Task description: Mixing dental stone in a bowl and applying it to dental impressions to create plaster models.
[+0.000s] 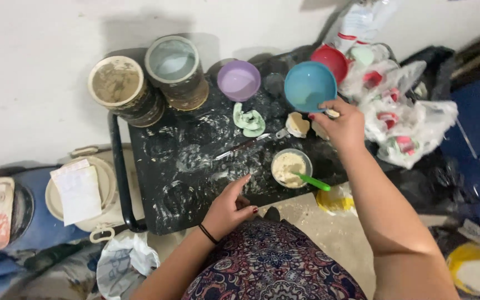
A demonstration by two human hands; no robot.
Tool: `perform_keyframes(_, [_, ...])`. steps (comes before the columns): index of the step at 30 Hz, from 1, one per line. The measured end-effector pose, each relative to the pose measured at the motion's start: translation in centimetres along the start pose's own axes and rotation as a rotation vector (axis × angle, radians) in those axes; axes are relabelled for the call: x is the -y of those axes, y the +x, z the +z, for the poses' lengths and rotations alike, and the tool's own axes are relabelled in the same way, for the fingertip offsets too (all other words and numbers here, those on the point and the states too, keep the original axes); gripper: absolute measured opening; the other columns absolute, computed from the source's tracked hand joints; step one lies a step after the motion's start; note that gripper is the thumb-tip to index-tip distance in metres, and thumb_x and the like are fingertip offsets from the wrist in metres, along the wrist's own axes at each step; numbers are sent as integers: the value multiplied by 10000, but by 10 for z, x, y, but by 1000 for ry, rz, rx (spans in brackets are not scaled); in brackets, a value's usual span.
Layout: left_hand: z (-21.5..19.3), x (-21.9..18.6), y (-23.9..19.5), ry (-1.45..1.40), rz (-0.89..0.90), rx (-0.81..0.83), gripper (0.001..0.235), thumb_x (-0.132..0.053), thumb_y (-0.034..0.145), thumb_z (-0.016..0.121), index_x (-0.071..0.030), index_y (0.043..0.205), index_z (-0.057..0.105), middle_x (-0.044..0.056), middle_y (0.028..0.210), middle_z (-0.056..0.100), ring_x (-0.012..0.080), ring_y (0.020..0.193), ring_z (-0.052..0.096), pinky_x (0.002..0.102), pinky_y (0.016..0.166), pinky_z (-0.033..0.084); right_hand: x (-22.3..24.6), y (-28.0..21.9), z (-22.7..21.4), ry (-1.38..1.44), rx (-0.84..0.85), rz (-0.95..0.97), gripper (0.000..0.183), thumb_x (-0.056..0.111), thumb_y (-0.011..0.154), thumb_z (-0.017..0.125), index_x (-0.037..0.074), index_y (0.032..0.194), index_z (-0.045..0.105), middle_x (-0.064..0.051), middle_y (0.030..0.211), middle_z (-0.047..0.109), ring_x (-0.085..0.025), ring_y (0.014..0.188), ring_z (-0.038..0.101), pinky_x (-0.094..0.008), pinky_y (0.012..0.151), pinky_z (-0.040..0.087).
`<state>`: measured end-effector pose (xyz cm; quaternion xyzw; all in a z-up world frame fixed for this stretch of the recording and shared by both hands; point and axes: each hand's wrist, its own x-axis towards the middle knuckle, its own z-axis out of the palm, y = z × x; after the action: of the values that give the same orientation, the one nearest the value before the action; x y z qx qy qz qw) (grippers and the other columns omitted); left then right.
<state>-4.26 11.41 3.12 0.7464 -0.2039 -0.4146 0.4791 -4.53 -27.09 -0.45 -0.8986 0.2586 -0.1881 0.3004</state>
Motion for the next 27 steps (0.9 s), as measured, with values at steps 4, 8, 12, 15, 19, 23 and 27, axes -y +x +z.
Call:
perform_keyframes(4, [8,1,18,56,99,81,819,-243,952,733,-79,1639,320,342,1598,333,408,1173,693,509,952,597,6,-57,-45,48,-39,15,315,281,772,983,205,1020,805,-140,1278,735,-403,1155,686,-414,953,543])
perform_keyframes(8, [13,-1,32,156,192,127,818,-202,936,735,-34,1622,322,375,1592,310,438,1187,680,550,935,591,9,-101,-65,66,-15,28,324,203,710,977,160,979,801,-175,1178,764,-388,1223,671,-426,985,543])
perform_keyframes(12, [18,-12,34,276,270,140,780,-190,928,711,18,1589,354,393,1601,268,496,1212,646,579,937,587,25,-128,-78,83,14,99,243,73,769,919,66,979,796,-225,1204,744,-405,1346,596,-502,1080,505])
perform_keyframes(15, [20,-22,33,255,257,200,749,-179,944,674,62,1574,348,383,1631,210,479,1262,621,561,957,583,32,-140,-79,55,8,99,255,110,758,930,93,977,802,-233,1320,706,-438,1247,639,-532,1008,550])
perform_keyframes(19, [20,-24,34,281,253,237,758,-173,942,655,78,1578,329,372,1644,186,475,1286,604,565,965,581,22,-144,-77,13,-12,69,247,107,762,939,78,967,804,-254,1319,703,-454,1232,648,-551,986,567])
perform_keyframes(23, [20,-27,33,290,248,259,761,-188,944,641,107,1569,322,383,1641,178,480,1296,593,573,975,575,23,-146,-79,-82,5,9,245,123,748,942,87,949,807,-245,1364,689,-447,1213,662,-548,974,581])
perform_keyframes(27, [17,-33,27,296,242,274,766,-185,947,632,113,1574,308,375,1647,168,484,1302,584,573,952,586,12,-148,-73,-157,-19,-109,249,180,709,945,130,909,805,-199,1358,713,-406,1103,714,-506,959,576])
